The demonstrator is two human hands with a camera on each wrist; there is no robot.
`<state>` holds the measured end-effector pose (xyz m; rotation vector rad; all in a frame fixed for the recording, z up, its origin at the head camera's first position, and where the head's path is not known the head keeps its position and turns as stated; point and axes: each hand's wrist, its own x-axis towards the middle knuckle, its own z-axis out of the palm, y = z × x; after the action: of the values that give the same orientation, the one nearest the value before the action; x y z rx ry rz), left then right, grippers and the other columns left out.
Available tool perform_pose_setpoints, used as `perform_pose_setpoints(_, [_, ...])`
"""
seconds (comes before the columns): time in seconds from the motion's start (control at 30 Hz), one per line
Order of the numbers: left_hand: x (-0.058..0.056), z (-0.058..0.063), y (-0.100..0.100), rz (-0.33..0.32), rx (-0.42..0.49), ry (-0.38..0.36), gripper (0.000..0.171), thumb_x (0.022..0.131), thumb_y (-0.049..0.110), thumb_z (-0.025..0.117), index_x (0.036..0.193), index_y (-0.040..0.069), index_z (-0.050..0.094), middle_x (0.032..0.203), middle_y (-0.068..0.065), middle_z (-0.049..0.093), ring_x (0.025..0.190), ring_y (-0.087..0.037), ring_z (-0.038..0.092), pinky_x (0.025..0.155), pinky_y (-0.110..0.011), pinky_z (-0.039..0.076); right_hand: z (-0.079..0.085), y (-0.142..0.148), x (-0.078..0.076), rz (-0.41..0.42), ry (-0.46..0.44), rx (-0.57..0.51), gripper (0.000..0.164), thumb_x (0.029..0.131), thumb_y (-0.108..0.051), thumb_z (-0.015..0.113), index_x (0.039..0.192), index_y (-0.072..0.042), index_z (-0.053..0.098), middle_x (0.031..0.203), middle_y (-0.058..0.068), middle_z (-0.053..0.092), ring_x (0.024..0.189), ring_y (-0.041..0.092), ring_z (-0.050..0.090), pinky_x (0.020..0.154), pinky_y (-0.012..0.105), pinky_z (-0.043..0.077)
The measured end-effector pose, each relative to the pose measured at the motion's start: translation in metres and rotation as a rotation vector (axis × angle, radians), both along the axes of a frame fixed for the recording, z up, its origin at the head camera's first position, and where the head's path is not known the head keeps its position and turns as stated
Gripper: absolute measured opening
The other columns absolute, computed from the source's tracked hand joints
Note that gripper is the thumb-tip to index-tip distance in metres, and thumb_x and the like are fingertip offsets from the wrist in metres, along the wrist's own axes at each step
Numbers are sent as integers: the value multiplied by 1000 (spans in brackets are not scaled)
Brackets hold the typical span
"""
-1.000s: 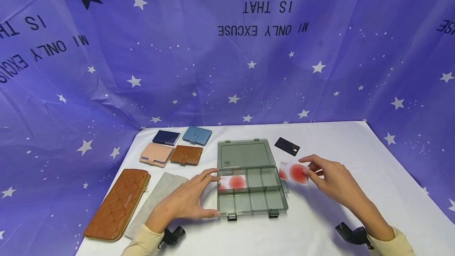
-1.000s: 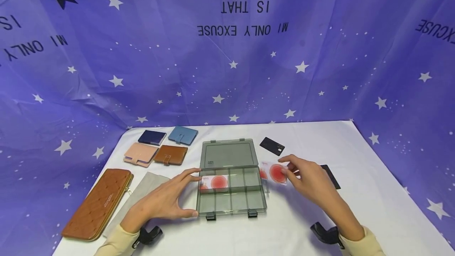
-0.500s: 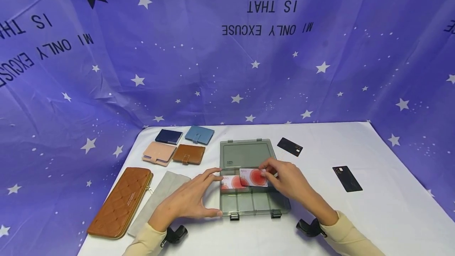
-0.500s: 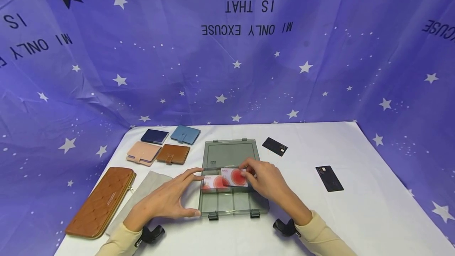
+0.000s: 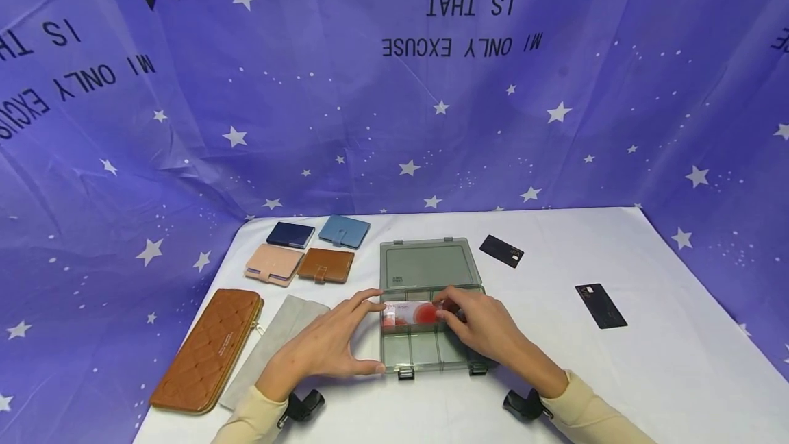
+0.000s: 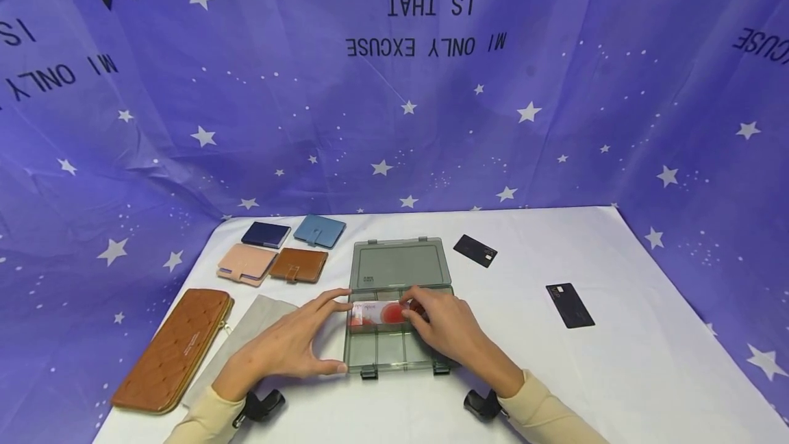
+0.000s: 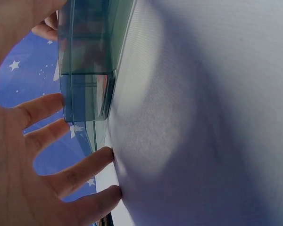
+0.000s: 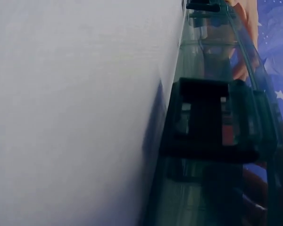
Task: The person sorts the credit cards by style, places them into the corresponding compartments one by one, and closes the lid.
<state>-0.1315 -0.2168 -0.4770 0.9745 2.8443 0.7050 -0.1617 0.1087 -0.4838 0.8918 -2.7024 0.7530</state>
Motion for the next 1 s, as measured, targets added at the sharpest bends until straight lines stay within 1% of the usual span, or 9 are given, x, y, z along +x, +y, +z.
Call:
perform_pose_setpoints(0.1, [0,1,0,1,0,2,96,82,70,83,158,22,50,173,-5,34,142,-32,55,101,-56,57,-1,-2,3,1,-25,48,29,104,-33,75,130,-20,74,115,-4,79,104,15,75,83,42,63])
perform_pose_setpoints(0.2, [0,1,0,0,1,-2,95,83,69,83,158,21,50,173,-5,35,142,-32,55,101,-56,57,-3,-4,7,33,-58,97,43,107,-40,68,142,-15,69,131,3,74,121,25,71,96,50,61])
perform_pose_setpoints(0.3, [0,1,0,1,1,-15,95,83,69,83,158,21,50,173,-5,34,143,-32,54,101,-57,56,-4,-5,10,99,-58,138,50,110,-43,63,147,-10,65,135,7,72,125,29,69,101,51,58])
perform_pose_setpoints(0.43, [-1,1,0,4,-1,-28,95,83,69,83,158,21,50,173,-4,34,144,-33,53,101,-58,56,-3,-5,12,164,-43,169,50,111,-43,60,147,-9,65,135,7,72,125,28,69,104,49,57])
perform_pose_setpoints(0.6, [-1,1,1,-1,7,-22,95,83,68,83,158,20,51,173,-5,35,143,-33,54,100,-58,57,5,2,10,195,-139,171,52,112,-45,55,152,-12,62,142,5,68,133,27,64,109,51,54])
perform_pose_setpoints(0.67, [0,0,0,-3,9,-15,94,83,68,83,157,20,51,172,-5,35,143,-33,54,100,-57,57,10,6,8,195,-156,163,52,112,-46,56,152,-13,61,144,4,67,136,27,62,111,51,53])
perform_pose_setpoints(0.73, [0,-1,0,-8,10,-7,94,83,68,83,157,20,51,172,-4,35,142,-32,55,99,-57,57,15,13,4,183,-140,143,50,111,-43,59,151,-12,62,145,5,67,136,28,62,110,51,53])
perform_pose_setpoints(0.87, [1,-2,0,-12,8,2,93,84,69,82,157,20,51,172,-2,35,142,-30,55,99,-55,58,26,33,-4,113,-73,92,47,107,-34,69,148,-10,64,141,8,69,133,29,64,108,52,54])
perform_pose_setpoints(1.0, [1,-1,0,-2,-3,6,94,84,71,81,158,22,51,172,1,34,142,-29,55,94,-55,59,30,58,-10,43,-18,37,47,102,-23,77,145,-9,66,138,9,70,130,33,66,106,56,54])
